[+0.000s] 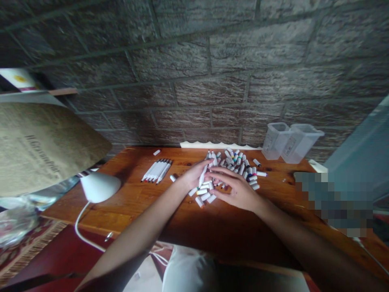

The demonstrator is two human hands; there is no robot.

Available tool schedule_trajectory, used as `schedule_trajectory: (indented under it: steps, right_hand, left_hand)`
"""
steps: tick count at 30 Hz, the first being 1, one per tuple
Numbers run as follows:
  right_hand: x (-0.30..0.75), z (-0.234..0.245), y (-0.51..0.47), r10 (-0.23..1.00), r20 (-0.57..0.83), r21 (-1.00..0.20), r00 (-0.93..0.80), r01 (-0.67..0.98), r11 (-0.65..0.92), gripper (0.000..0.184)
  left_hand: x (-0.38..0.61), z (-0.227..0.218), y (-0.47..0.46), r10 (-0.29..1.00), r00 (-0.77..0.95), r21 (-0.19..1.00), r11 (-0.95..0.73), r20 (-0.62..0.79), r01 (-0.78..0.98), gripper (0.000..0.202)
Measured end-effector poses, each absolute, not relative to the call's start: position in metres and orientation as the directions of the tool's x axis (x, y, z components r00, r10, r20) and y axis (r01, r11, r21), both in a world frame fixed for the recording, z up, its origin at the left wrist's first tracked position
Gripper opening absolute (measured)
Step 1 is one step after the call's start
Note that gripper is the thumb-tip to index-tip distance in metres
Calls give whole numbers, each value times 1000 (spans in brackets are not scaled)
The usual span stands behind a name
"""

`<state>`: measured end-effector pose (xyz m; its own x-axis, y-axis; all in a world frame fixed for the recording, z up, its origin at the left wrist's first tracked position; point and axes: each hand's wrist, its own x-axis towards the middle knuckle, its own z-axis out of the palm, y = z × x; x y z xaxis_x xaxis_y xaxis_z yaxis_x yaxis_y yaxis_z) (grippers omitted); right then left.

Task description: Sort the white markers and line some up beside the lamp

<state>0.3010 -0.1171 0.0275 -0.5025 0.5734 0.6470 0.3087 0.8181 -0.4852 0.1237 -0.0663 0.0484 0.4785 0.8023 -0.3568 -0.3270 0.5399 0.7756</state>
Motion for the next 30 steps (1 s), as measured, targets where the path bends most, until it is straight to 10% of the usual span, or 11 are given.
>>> schedule_trajectory:
  steps: [11,30]
  right_hand:
    - [297,32,-112,939,300,-949,-168,47,311,38]
    - [291,34,-112,976,73,-984,-207,-177,36,53]
  left_hand:
    - [127,44,-81,857,482,972,233,-185,-41,35]
    - [122,40,-83,681,701,975,201,-210,97,45]
